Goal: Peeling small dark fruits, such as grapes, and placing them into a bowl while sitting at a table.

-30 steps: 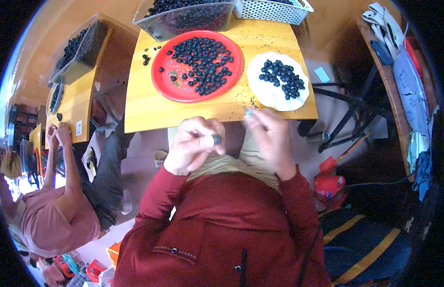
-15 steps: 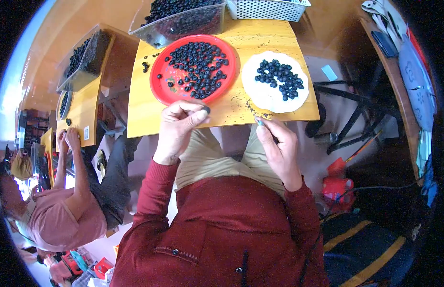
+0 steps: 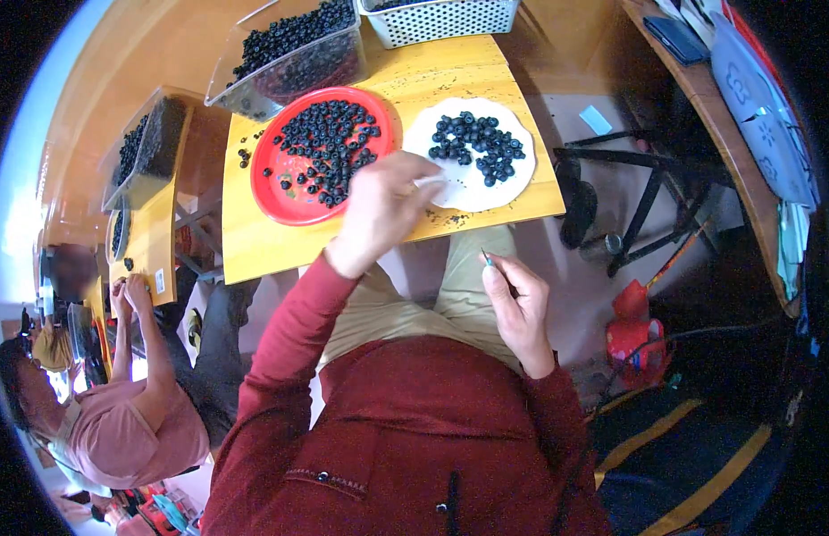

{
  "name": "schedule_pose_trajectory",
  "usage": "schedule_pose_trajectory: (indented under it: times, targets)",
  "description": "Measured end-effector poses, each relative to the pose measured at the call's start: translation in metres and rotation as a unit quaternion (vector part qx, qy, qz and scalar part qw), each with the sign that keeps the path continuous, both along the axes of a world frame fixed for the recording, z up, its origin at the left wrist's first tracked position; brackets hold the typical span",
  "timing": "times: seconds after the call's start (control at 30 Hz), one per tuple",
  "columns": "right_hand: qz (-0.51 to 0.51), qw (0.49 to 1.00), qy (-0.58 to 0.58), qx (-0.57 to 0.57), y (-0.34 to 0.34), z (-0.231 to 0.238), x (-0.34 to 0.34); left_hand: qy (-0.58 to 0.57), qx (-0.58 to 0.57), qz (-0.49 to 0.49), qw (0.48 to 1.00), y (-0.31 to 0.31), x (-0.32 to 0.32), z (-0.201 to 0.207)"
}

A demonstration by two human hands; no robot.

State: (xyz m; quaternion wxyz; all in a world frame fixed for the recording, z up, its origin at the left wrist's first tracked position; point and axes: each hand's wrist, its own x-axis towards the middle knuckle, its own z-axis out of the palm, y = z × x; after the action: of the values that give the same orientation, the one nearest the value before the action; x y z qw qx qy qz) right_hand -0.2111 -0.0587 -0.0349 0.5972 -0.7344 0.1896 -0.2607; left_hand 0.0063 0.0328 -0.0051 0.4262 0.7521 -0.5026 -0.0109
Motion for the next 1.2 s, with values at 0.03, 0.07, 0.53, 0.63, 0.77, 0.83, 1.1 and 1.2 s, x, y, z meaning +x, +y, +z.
schedule_pose_trajectory:
  times: [0.03,0.07,0.53,0.63,0.77,0.83,1.1,1.2]
  targets:
    - [-0.012,1.0,-0.004,0.008,-0.001,-0.003,-0.003,-0.014,0.018,-0.033,0.999,-0.013,-0.005,-0.004]
    - [-0.016,1.0,-0.005,0.007,-0.003,-0.006,-0.007,0.003,0.054,-0.038,0.998,-0.026,-0.012,-0.006]
    - [-0.057,0.992,0.029,0.111,-0.016,-0.026,-0.034,-0.068,0.2,-0.038,0.977,-0.078,-0.018,-0.011]
    - [-0.061,0.984,0.038,0.162,-0.019,-0.03,-0.035,-0.067,0.169,-0.029,0.983,-0.077,-0.019,-0.013]
    - [-0.063,0.983,0.035,0.169,-0.022,-0.03,-0.035,-0.095,0.187,-0.024,0.977,-0.079,-0.017,-0.013]
    - [-0.06,0.984,0.022,0.164,-0.022,-0.032,-0.035,-0.102,0.187,-0.029,0.977,-0.08,-0.015,-0.015]
    - [-0.055,0.985,-0.018,0.165,-0.021,-0.043,-0.035,-0.097,0.169,-0.066,0.979,-0.077,-0.008,-0.019]
    - [-0.052,0.984,-0.02,0.17,-0.021,-0.045,-0.035,-0.08,0.137,-0.083,0.984,-0.076,-0.005,-0.02]
